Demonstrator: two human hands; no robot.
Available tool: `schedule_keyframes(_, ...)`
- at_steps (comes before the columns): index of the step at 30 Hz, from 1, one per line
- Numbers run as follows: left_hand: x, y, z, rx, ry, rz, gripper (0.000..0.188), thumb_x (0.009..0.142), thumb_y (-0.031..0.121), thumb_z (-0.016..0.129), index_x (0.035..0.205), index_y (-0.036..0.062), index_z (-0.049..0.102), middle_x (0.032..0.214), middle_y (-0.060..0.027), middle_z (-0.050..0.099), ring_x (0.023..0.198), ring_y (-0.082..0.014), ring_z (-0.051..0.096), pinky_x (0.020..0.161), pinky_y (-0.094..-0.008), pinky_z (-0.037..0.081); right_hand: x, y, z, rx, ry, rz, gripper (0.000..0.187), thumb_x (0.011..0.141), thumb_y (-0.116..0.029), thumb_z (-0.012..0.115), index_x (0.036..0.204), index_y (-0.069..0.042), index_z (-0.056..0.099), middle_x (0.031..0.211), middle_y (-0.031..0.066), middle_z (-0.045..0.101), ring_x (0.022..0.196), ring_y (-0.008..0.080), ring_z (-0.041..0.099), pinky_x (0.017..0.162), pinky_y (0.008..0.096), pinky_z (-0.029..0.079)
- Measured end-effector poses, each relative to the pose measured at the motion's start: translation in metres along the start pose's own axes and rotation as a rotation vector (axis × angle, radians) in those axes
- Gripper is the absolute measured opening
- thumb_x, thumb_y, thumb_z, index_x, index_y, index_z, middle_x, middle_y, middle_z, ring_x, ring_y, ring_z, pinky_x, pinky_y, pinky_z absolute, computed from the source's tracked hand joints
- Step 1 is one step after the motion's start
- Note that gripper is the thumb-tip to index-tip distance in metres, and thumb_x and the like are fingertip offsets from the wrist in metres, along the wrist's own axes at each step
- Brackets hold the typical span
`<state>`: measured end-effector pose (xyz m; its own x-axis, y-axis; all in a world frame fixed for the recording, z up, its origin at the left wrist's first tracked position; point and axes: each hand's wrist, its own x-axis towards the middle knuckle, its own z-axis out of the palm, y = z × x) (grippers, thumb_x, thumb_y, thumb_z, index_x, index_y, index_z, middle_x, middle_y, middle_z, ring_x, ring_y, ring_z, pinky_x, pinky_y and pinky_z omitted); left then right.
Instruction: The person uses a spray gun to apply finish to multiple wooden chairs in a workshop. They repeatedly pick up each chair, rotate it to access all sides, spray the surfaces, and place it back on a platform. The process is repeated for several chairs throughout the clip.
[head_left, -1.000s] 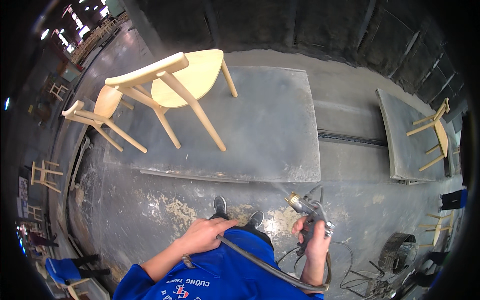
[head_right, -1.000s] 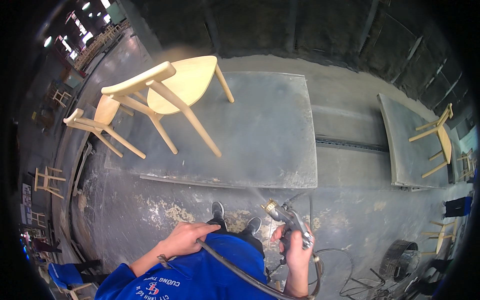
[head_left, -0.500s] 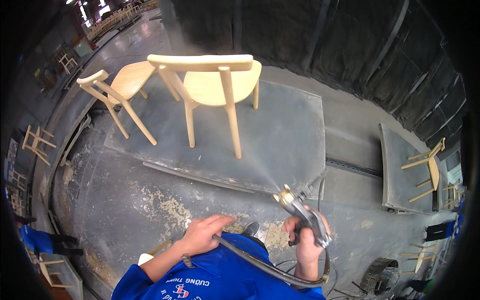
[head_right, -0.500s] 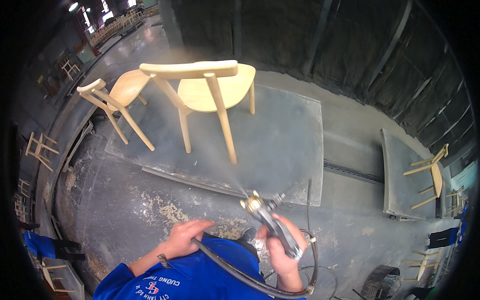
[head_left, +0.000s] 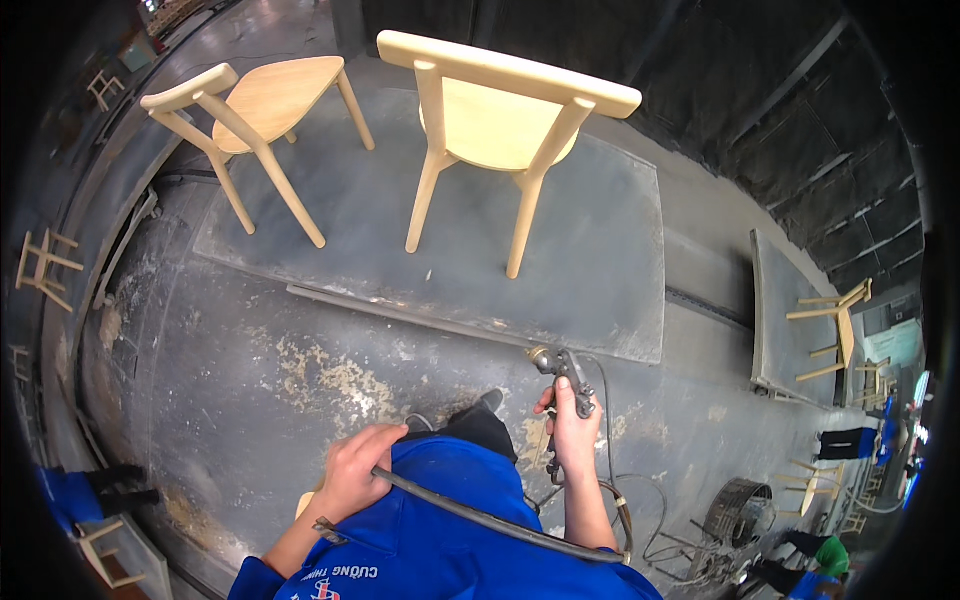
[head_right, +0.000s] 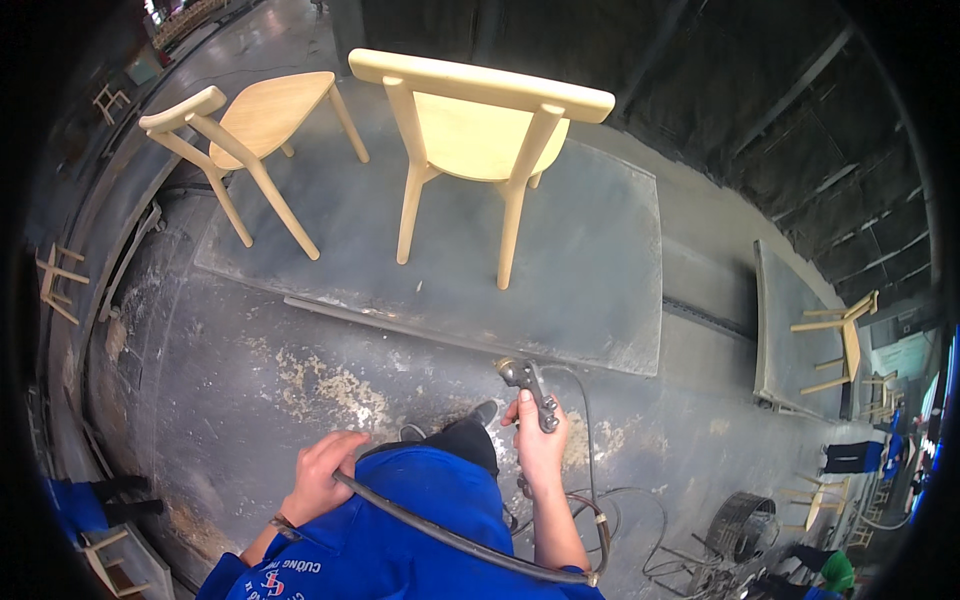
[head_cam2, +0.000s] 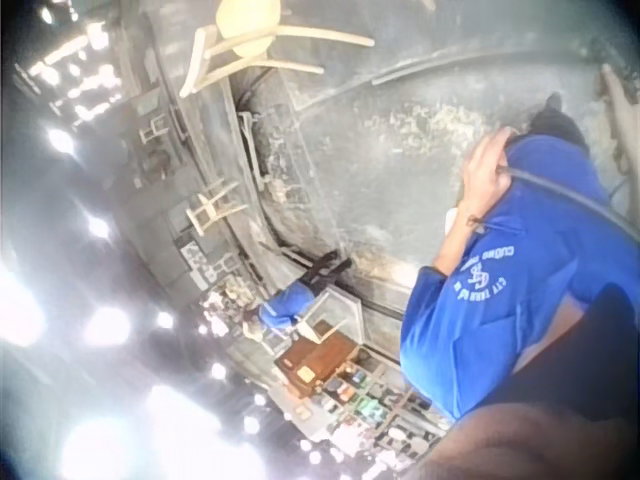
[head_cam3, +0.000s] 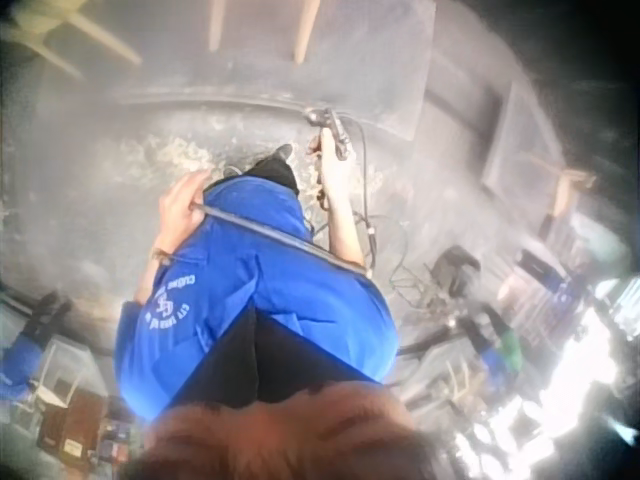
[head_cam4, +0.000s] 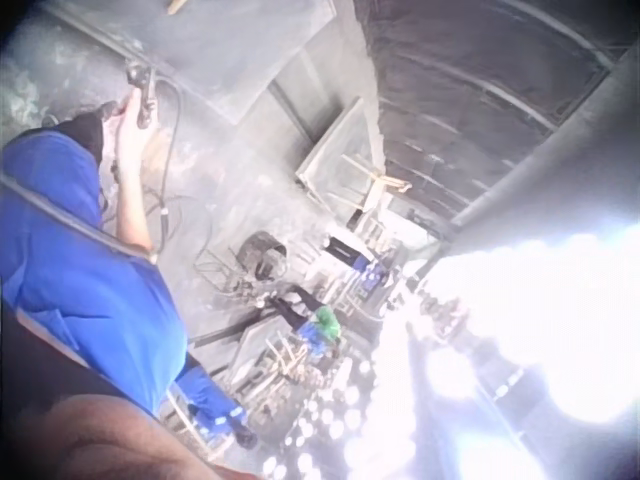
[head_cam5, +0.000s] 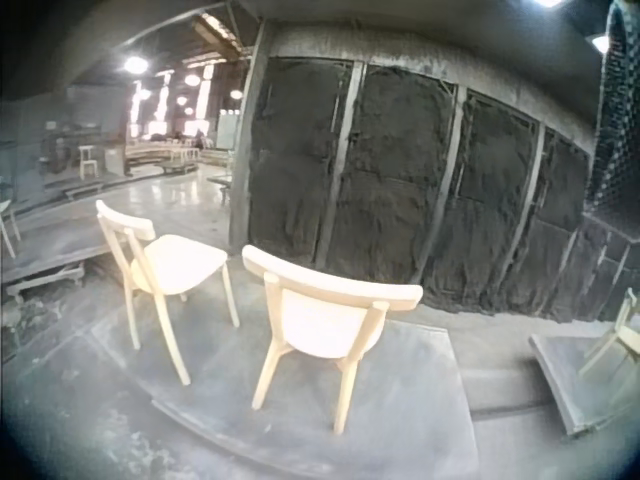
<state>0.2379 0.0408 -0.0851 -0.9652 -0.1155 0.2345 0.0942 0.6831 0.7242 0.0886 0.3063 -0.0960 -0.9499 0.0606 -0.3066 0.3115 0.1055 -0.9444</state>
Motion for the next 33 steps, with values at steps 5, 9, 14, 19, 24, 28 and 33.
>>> schedule_keyframes(5, 0.028, -0.031, -0.014, -0.050, -0.005, 0.048, 0.035, 0.079, -0.011, 0.063, 0.110, 0.0033, 0.072, 0.100, -0.0148, 0.075, 0.082, -0.0313, 0.075, 0.066, -0.0369, 0.060, 0.016, 0.010, 0.022, -0.224, 0.018, 0.024, 0.028, 0.104, -0.027, 0.062, 0.086, -0.006, 0.061, 0.069, 0.0015, 0.065, 0.057, 0.0083, 0.055, 0.056, 0.0267, 0.043)
schedule_keyframes(9, 0.052, -0.057, -0.030, -0.014, 0.081, 0.101, 0.037, 0.076, -0.010, 0.065, 0.110, 0.0025, 0.072, 0.101, -0.0137, 0.075, 0.081, -0.0298, 0.074, 0.064, -0.0360, 0.058, 0.040, 0.015, 0.055, -0.282, 0.025, 0.099, 0.027, 0.103, -0.025, 0.063, 0.087, -0.004, 0.063, 0.068, 0.0013, 0.064, 0.063, 0.0092, 0.059, 0.060, 0.0276, 0.046)
schedule_keyframes(14, 0.071, -0.092, -0.066, -0.011, 0.300, 0.113, 0.028, 0.081, -0.008, 0.067, 0.108, -0.0012, 0.071, 0.082, -0.0139, 0.070, 0.066, -0.0256, 0.070, 0.057, -0.0338, 0.055, 0.052, 0.005, 0.115, -0.255, -0.075, -0.053, 0.026, 0.101, -0.022, 0.066, 0.112, 0.001, 0.069, 0.069, 0.0013, 0.064, 0.065, 0.0086, 0.061, 0.060, 0.0266, 0.049)
schedule_keyframes(19, 0.084, -0.145, -0.111, -0.151, 0.385, 0.139, 0.022, 0.086, -0.006, 0.066, 0.107, -0.0032, 0.071, 0.071, -0.0117, 0.064, 0.055, -0.0220, 0.062, 0.051, -0.0318, 0.049, 0.045, -0.030, 0.198, -0.591, -0.196, -0.193, 0.035, 0.097, -0.022, 0.072, 0.124, 0.001, 0.068, 0.073, 0.0068, 0.067, 0.068, 0.0100, 0.062, 0.065, 0.0294, 0.052)
schedule_keyframes(24, 0.099, -0.214, -0.180, -0.250, 0.223, 0.192, 0.021, 0.087, -0.004, 0.066, 0.108, -0.0030, 0.071, 0.067, -0.0119, 0.061, 0.052, -0.0217, 0.059, 0.049, -0.0319, 0.046, -0.007, -0.081, 0.275, -0.742, -0.128, -0.289, 0.039, 0.092, -0.024, 0.076, 0.124, -0.003, 0.068, 0.091, 0.0227, 0.075, 0.088, 0.0382, 0.075, 0.076, 0.0416, 0.057)
schedule_keyframes(28, 0.112, -0.251, -0.217, -0.410, 0.084, 0.228, 0.022, 0.087, -0.004, 0.066, 0.108, -0.0010, 0.072, 0.069, -0.0125, 0.062, 0.054, -0.0231, 0.060, 0.051, -0.0337, 0.047, -0.058, -0.123, 0.304, -0.782, -0.008, -0.353, 0.038, 0.090, -0.019, 0.078, 0.123, -0.002, 0.069, 0.094, 0.0234, 0.075, 0.086, 0.0353, 0.076, 0.072, 0.0370, 0.058)
schedule_keyframes(33, 0.130, -0.248, -0.224, -0.732, -0.290, 0.216, 0.044, 0.074, -0.008, 0.063, 0.116, 0.0023, 0.072, 0.081, -0.0108, 0.068, 0.071, -0.0235, 0.067, 0.070, -0.0338, 0.056, -0.138, -0.195, 0.311, -0.903, 0.116, -0.541, 0.045, 0.082, -0.006, 0.083, 0.124, -0.001, 0.068, 0.094, 0.0205, 0.075, 0.080, 0.0317, 0.076, 0.069, 0.0356, 0.057)
